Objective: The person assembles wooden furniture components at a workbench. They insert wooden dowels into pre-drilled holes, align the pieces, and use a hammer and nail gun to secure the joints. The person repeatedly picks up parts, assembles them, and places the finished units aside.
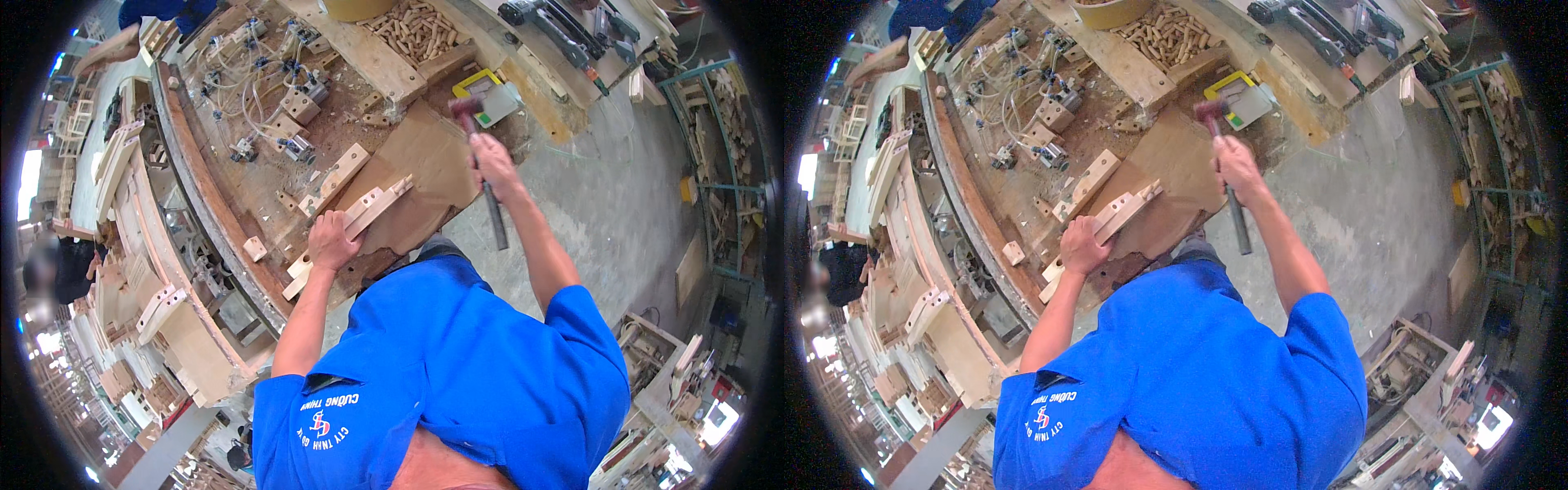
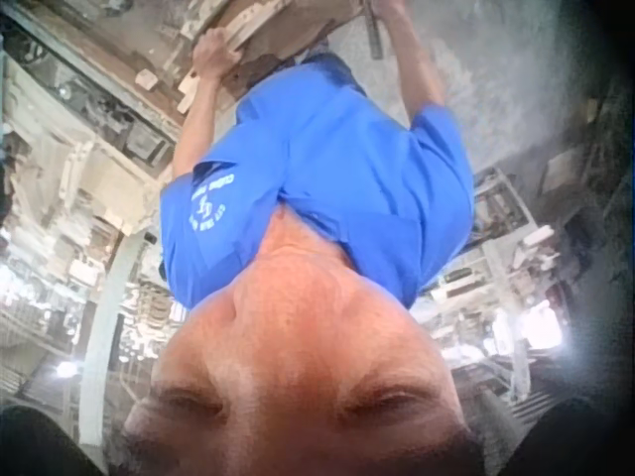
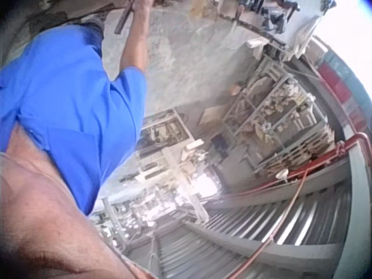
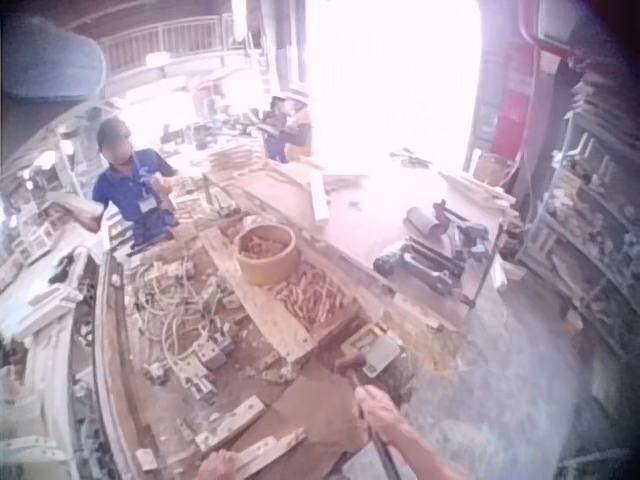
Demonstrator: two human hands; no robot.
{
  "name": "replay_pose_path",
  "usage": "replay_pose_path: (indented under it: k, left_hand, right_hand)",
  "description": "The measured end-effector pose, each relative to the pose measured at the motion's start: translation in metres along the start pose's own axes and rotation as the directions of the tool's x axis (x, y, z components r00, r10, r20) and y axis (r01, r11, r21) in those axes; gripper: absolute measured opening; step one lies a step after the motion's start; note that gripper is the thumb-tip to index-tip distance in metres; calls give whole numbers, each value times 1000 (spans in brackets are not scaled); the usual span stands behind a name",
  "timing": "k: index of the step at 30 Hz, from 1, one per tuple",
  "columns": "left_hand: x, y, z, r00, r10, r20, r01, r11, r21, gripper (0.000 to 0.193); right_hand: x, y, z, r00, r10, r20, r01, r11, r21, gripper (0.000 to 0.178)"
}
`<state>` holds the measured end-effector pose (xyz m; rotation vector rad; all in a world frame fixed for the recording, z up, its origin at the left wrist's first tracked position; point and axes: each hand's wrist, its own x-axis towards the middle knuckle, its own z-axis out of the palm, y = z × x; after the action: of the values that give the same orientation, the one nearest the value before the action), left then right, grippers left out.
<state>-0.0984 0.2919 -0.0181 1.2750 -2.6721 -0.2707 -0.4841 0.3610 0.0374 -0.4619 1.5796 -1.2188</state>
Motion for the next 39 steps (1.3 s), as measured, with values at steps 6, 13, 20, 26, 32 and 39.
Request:
replay_pose_path:
  k: [6,13,20,26,32,39]
  left_hand:
    - [-9,-5,1,1000,0,-6,0,1000,-17,56]
    - [7,3,-3,997,77,29,-76,996,-46,57]
    - [-11,-9,3,1000,-10,21,10,1000,-19,58]
    - [5,5,0,998,48,36,-46,998,-39,60]
    - [-18,-13,5,999,-25,24,24,999,27,60]
    - [7,-4,-11,995,-43,91,50,996,-76,60]
  right_hand:
    - [-76,-100,-6,741,-508,-439,560,828,-12,29]
    - [-72,116,74,952,-306,0,193,600,-777,40]
    - [-92,-13,50,943,-264,-205,267,964,-13,39]
    - [-84,97,77,654,-702,-282,364,619,-696,35]
    - [-76,59,62,999,40,7,-33,900,-435,42]
    - [37,34,4,944,-241,-224,69,810,-582,40]
